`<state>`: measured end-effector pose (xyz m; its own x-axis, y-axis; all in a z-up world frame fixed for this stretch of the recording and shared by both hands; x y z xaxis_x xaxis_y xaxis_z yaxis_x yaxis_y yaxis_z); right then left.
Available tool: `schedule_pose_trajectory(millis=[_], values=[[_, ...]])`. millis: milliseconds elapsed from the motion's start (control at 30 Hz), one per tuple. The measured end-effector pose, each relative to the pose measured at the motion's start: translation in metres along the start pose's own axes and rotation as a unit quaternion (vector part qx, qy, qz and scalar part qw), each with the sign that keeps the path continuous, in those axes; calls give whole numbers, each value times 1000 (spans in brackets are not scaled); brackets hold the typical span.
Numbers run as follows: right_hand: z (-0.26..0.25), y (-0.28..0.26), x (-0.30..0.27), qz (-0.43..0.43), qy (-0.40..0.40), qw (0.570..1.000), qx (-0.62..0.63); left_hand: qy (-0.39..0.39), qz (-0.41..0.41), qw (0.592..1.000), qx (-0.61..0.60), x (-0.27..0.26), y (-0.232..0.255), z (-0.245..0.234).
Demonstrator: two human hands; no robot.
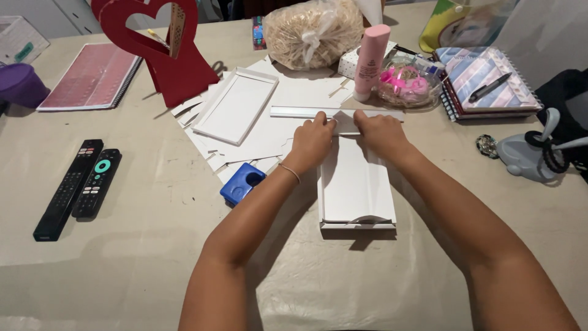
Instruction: Assemble a white cardboard box by folding and tucking tabs
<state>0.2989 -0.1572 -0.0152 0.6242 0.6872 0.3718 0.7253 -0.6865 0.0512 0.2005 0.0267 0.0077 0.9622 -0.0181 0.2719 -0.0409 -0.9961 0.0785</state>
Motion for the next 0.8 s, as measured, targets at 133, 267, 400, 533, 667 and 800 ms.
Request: schedule_pose_trajectory(millis=[133,267,400,533,667,800], values=[[9,-3,-2,-61,58,995,-48,-10,-12,1000,-13,-4,5,-9],[9,-5,-2,-83,86,990,-80,-43,-6,999,-27,-9,10,-30],[16,0,-3,-81,89,991,-56,-28,8,1000,0,6,-1,5],[-7,-11,-3,-66,79,994,-31,74,30,995,56,19,0,6],[-4,-9,-6,-66,115,991,-13,185,86,976,72,51,-2,29],[18,4,4,-124,190,974,-17,80,85,993,-20,60,-11,24]])
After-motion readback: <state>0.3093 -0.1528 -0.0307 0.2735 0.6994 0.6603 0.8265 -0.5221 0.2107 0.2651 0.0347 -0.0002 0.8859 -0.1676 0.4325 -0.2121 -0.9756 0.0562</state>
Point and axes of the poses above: each hand's wrist, its own x-axis towards the middle knuckle, its own z-axis out of the palm, y = z × x, the point moved 1 cm from there along x, towards the middle knuckle, and after that the axes turned 3 degrees about -z, right-handed, at the moved point
